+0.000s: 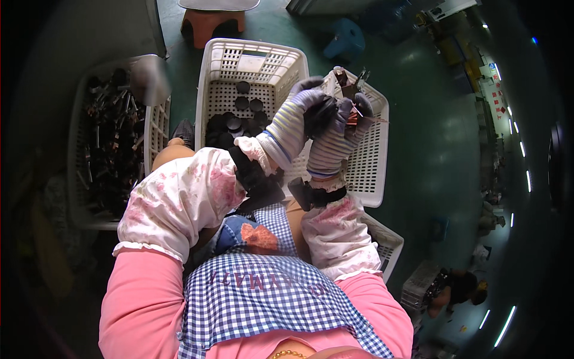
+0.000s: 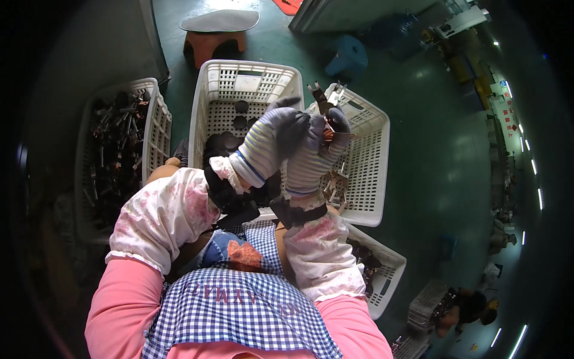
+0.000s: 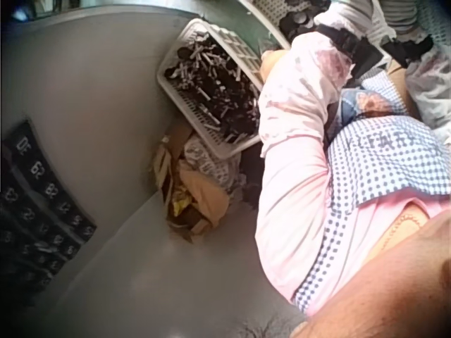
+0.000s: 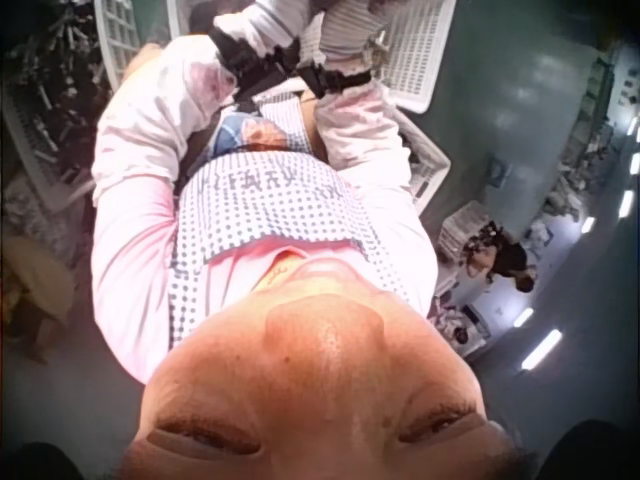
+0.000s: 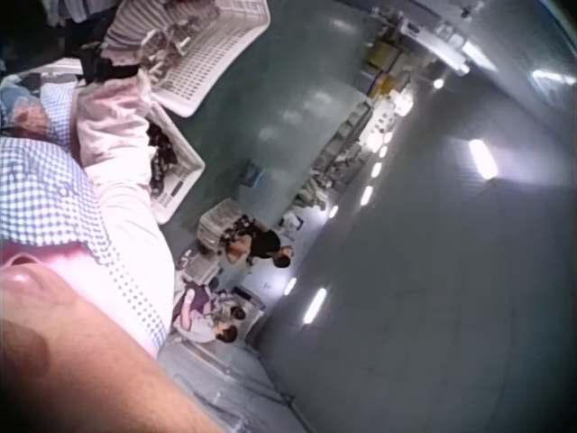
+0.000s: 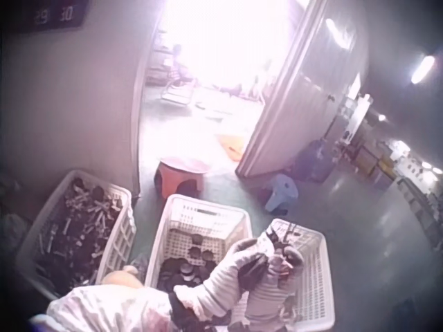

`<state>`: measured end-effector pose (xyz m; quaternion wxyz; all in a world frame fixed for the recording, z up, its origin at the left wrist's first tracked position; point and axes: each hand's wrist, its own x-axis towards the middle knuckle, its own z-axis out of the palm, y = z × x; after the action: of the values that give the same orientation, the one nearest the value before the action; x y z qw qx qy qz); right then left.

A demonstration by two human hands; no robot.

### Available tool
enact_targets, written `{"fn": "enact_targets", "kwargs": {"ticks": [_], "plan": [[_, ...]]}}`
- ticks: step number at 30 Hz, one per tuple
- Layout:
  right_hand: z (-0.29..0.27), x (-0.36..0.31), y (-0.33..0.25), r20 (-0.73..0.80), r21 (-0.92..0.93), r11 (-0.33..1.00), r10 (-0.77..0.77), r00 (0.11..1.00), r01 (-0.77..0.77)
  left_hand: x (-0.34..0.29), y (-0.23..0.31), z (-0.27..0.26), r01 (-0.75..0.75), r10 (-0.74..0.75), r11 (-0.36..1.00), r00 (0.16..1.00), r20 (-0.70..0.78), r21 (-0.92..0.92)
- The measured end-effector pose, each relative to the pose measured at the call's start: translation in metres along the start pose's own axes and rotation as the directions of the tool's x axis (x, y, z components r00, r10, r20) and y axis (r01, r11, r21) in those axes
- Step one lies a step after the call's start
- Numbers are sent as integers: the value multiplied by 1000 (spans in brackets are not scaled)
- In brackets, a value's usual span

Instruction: Manually assemble small metal and plastic components and sort them into bins.

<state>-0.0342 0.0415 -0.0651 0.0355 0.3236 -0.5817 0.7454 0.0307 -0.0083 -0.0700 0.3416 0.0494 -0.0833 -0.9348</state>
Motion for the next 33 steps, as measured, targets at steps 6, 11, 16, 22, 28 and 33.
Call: {"fn": "enact_targets", "kwargs": {"ticks": [6, 11, 16, 22, 28, 33], "plan": [[-9, 10, 7, 70, 380, 925, -4, 998, -23, 5, 3, 10, 106, -152, 976, 956, 252, 188], [-19, 19, 1, 44, 366, 885, 291, 956, -287, -10, 3, 11, 87, -120, 846, 992, 30, 526], [-11, 16, -12, -85, 63, 996, 63, 994, -58, -9, -3, 5, 114, -98, 942, 993, -68, 317], [-10, 14, -15, -69, 93, 993, 84, 994, -77, -8, -13, 1, 40, -58, 983, 994, 98, 179], [-15, 15, 3, -88, 173, 983, 71, 994, -55, -13, -17, 5, 15, -55, 978, 980, 190, 206], [-24, 12, 2, 16, 367, 912, 191, 981, -184, -13, -14, 10, -110, -5, 789, 983, 186, 605]]}}
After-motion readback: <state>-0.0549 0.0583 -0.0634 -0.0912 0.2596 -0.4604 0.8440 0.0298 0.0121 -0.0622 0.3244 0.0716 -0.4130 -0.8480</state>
